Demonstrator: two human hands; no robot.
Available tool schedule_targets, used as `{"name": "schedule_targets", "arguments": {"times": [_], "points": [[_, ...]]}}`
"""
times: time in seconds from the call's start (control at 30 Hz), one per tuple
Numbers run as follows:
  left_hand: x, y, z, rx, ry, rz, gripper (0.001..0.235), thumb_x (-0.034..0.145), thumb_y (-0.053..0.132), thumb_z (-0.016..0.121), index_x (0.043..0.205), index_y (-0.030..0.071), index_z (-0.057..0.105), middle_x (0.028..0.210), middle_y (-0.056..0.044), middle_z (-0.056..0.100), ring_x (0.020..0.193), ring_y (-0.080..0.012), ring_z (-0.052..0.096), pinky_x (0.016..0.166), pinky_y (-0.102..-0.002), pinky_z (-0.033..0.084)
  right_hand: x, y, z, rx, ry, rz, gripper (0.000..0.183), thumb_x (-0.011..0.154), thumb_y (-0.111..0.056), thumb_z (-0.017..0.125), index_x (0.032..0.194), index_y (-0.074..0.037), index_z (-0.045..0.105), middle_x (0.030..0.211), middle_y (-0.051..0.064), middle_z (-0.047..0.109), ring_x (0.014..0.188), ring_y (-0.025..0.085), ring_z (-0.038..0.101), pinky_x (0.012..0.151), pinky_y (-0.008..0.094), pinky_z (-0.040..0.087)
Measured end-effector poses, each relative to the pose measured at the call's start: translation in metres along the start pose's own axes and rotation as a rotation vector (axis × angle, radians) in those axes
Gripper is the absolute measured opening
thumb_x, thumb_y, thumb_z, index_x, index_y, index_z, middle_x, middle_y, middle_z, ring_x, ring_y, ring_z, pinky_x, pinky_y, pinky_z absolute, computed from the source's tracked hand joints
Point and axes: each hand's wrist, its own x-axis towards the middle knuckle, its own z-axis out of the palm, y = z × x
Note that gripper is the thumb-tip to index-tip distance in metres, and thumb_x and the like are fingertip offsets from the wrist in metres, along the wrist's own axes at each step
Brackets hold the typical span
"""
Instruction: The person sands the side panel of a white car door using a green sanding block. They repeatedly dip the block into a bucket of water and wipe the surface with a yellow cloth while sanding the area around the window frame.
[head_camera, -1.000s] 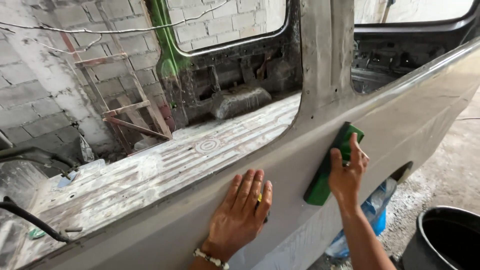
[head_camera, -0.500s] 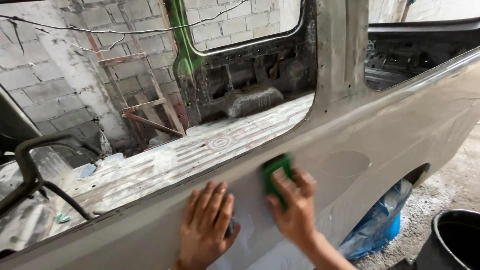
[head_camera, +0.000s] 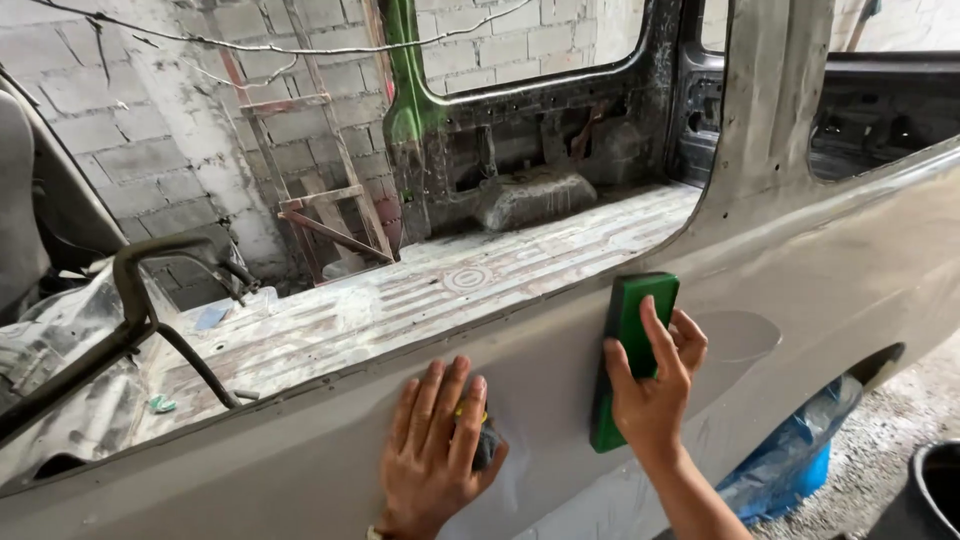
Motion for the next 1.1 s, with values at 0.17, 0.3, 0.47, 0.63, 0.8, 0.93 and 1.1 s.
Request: {"name": "schedule_targets", "arguments": {"times": [0.17, 0.3, 0.47, 0.63, 0.8, 0.93, 1.1], "points": [[0.001, 0.0, -0.005, -0.007, -0.01, 0.0, 0.058, 0.091, 0.035, 0.071, 0.138, 0.005, 0.056, 0.144, -0.018, 0.06, 0.138, -0.0373, 0.053, 0.117, -0.053, 0.039, -0.017, -0.057, 0.01, -0.032, -0.065, -0.095, 0.066, 0.077, -0.008, 0.083, 0.139, -0.012, 0.063, 0.139, 0.021, 0.047, 0.128, 0.035, 0.044, 0.107, 0.045, 0.042], [-0.004, 0.0, -0.004, -0.066, 0.0, 0.006, 0.06, 0.091, 0.035, 0.073, 0.14, 0.004, 0.054, 0.144, -0.019, 0.06, 0.139, -0.0378, 0.052, 0.118, -0.053, 0.039, -0.014, -0.044, 0.007, 0.042, -0.051, -0.045, 0.065, 0.077, -0.007, 0.082, 0.139, -0.014, 0.064, 0.139, 0.022, 0.048, 0.127, 0.036, 0.045, 0.106, 0.044, 0.043], [-0.002, 0.002, -0.004, -0.062, 0.022, 0.005, 0.061, 0.091, 0.033, 0.073, 0.141, 0.004, 0.053, 0.143, -0.019, 0.061, 0.14, -0.0377, 0.052, 0.119, -0.053, 0.038, -0.019, -0.065, 0.009, 0.07, -0.006, 0.018, 0.064, 0.08, -0.006, 0.08, 0.14, -0.016, 0.063, 0.139, 0.024, 0.046, 0.124, 0.036, 0.046, 0.102, 0.041, 0.044], [-0.002, 0.001, -0.002, -0.048, 0.032, 0.01, 0.061, 0.09, 0.032, 0.07, 0.142, 0.004, 0.052, 0.143, -0.019, 0.061, 0.139, -0.0378, 0.052, 0.119, -0.053, 0.037, 0.003, -0.052, 0.009, -0.092, -0.003, -0.063, 0.066, 0.08, -0.005, 0.084, 0.142, -0.014, 0.064, 0.138, 0.02, 0.05, 0.128, 0.036, 0.044, 0.107, 0.047, 0.041], [-0.001, 0.003, 0.0, -0.045, 0.035, 0.01, 0.062, 0.09, 0.032, 0.071, 0.142, 0.004, 0.051, 0.143, -0.018, 0.061, 0.14, -0.0369, 0.052, 0.12, -0.052, 0.037, 0.002, -0.063, 0.006, -0.044, -0.069, -0.088, 0.065, 0.081, -0.009, 0.083, 0.142, -0.019, 0.063, 0.14, 0.02, 0.049, 0.129, 0.035, 0.042, 0.106, 0.044, 0.04], [-0.004, 0.003, 0.001, -0.045, 0.035, 0.006, 0.065, 0.089, 0.033, 0.074, 0.143, 0.004, 0.05, 0.145, -0.018, 0.06, 0.141, -0.0368, 0.051, 0.12, -0.052, 0.036, 0.002, -0.063, 0.012, -0.052, -0.021, -0.066, 0.067, 0.083, -0.007, 0.081, 0.146, -0.019, 0.061, 0.143, 0.019, 0.051, 0.133, 0.035, 0.041, 0.112, 0.046, 0.035], [-0.006, 0.002, 0.002, -0.077, 0.011, 0.006, 0.066, 0.088, 0.033, 0.074, 0.142, 0.004, 0.049, 0.145, -0.019, 0.059, 0.141, -0.0379, 0.051, 0.12, -0.053, 0.036, 0.009, -0.058, 0.008, -0.01, -0.057, -0.09, 0.066, 0.084, -0.01, 0.081, 0.145, -0.02, 0.06, 0.144, 0.02, 0.047, 0.131, 0.034, 0.041, 0.111, 0.045, 0.037]]}}
